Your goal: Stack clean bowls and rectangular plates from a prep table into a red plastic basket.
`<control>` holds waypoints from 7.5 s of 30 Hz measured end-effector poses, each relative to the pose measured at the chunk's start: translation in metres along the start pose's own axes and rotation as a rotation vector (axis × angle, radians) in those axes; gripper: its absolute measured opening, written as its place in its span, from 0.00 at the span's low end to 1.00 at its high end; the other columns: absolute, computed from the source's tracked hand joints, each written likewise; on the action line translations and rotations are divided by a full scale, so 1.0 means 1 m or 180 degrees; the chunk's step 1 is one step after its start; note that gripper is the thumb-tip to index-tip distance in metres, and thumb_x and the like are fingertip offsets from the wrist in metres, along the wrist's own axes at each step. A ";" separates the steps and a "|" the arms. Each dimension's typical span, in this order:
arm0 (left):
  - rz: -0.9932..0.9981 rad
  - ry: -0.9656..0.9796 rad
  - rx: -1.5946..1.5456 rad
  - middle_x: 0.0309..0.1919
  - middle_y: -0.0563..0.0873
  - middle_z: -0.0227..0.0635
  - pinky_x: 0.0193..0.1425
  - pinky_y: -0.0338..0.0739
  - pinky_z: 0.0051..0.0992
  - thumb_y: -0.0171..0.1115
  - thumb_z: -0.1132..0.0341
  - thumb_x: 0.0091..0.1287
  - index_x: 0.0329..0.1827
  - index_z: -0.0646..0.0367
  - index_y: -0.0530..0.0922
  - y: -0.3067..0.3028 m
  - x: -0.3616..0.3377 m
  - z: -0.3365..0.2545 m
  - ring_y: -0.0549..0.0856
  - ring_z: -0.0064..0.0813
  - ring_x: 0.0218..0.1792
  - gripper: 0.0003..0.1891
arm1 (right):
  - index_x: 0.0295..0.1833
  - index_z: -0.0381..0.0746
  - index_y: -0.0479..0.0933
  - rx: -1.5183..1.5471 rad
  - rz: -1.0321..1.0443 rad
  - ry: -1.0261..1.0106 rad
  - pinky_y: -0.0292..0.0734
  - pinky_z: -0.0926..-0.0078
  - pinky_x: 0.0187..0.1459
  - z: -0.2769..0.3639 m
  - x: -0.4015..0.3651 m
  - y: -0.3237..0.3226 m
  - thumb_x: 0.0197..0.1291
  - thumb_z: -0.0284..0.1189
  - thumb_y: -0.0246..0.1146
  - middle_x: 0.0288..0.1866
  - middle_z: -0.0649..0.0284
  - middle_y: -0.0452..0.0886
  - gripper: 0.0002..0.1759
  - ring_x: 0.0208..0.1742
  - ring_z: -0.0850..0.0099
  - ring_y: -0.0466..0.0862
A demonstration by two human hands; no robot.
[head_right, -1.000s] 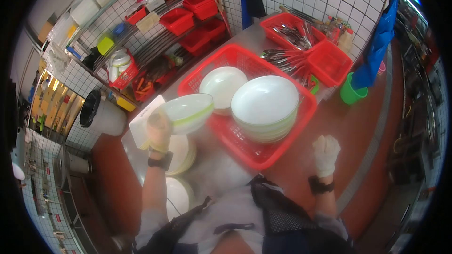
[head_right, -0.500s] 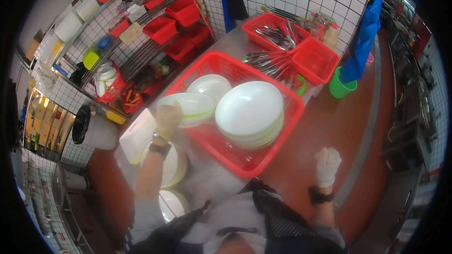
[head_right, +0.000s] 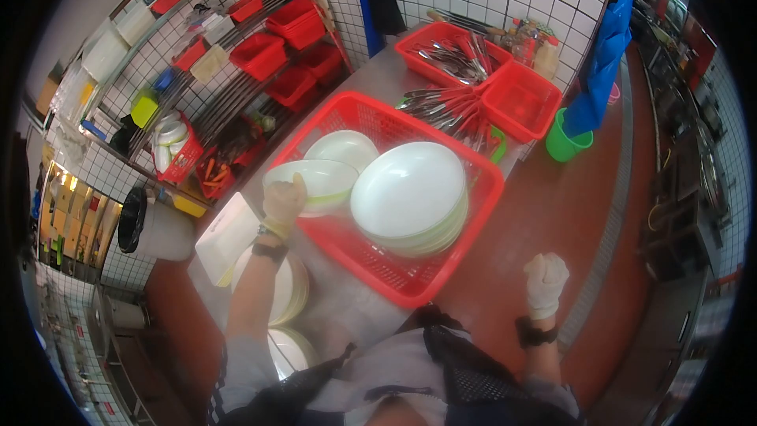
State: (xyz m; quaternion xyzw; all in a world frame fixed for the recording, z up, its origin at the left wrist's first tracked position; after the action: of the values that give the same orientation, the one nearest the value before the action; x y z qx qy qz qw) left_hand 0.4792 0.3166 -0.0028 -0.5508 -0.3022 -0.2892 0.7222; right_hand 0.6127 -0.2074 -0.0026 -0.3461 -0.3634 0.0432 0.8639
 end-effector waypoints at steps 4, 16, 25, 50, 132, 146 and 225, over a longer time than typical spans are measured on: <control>-0.0001 0.0292 0.0114 0.11 0.74 0.30 0.22 0.69 0.33 0.63 0.74 0.65 0.25 0.56 0.80 0.004 0.007 -0.006 0.76 0.33 0.13 0.09 | 0.18 0.40 0.70 0.0219 0.0053 0.0289 0.65 0.62 0.32 -0.002 -0.003 0.002 0.65 0.19 0.51 0.18 0.62 0.73 0.20 0.24 0.63 0.72; 0.0454 0.0293 0.0284 0.10 0.74 0.31 0.21 0.70 0.37 0.63 0.71 0.67 0.19 0.53 0.78 0.050 -0.013 -0.013 0.76 0.36 0.15 0.15 | 0.18 0.40 0.70 0.0214 0.0175 0.0295 0.65 0.62 0.32 -0.002 -0.002 0.003 0.66 0.20 0.50 0.18 0.62 0.72 0.20 0.25 0.63 0.73; 0.1005 -0.0389 -0.0446 0.14 0.79 0.32 0.22 0.74 0.36 0.60 0.66 0.70 0.38 0.55 0.84 0.051 -0.014 -0.013 0.80 0.37 0.16 0.06 | 0.18 0.39 0.70 0.0102 0.0267 0.0161 0.66 0.62 0.33 -0.001 -0.003 0.014 0.67 0.20 0.50 0.18 0.62 0.72 0.21 0.25 0.63 0.72; 0.2852 0.0252 -0.0601 0.33 0.90 0.42 0.39 0.84 0.42 0.55 0.52 0.69 0.36 0.54 0.87 0.130 -0.036 -0.059 0.90 0.44 0.32 0.18 | 0.20 0.40 0.64 0.0105 0.0141 0.0123 0.64 0.58 0.28 -0.001 -0.002 0.005 0.58 0.18 0.54 0.19 0.60 0.70 0.15 0.23 0.59 0.71; 0.0062 -0.5736 -0.2557 0.34 0.82 0.40 0.41 0.88 0.33 0.57 0.69 0.64 0.33 0.67 0.78 -0.253 -0.296 0.052 0.86 0.32 0.36 0.08 | 0.45 0.41 0.79 0.0562 0.1053 -0.2470 0.76 0.60 0.40 0.094 -0.048 0.107 0.50 0.23 0.70 0.34 0.62 0.76 0.15 0.38 0.61 0.80; 0.0182 -0.5168 -0.3426 0.36 0.86 0.39 0.51 0.87 0.33 0.50 0.64 0.71 0.35 0.64 0.80 -0.160 -0.117 0.044 0.88 0.31 0.40 0.13 | 0.35 0.40 0.74 0.0991 0.0935 -0.2160 0.70 0.64 0.23 0.077 -0.038 0.092 0.49 0.17 0.65 0.22 0.69 0.76 0.10 0.23 0.65 0.77; -0.0315 -0.6625 -0.0065 0.26 0.84 0.41 0.37 0.76 0.33 0.56 0.55 0.76 0.38 0.67 0.82 -0.315 -0.369 -0.168 0.81 0.31 0.29 0.20 | 0.44 0.41 0.82 0.1055 0.2790 -0.2513 0.78 0.58 0.41 0.257 0.118 0.119 0.60 0.24 0.65 0.38 0.57 0.84 0.07 0.39 0.57 0.84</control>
State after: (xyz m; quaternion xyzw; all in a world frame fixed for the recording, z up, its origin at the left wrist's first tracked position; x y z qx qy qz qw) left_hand 0.0225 0.1142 -0.1216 -0.5210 -0.7955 0.2969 0.0874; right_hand 0.5513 0.0668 0.1206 -0.2822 -0.4683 0.5754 0.6082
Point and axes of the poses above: each hand's wrist, its own x-axis towards the middle knuckle, its own y-axis out of the palm, z = x × y, the point moved 5 cm from there along x, towards the middle knuckle
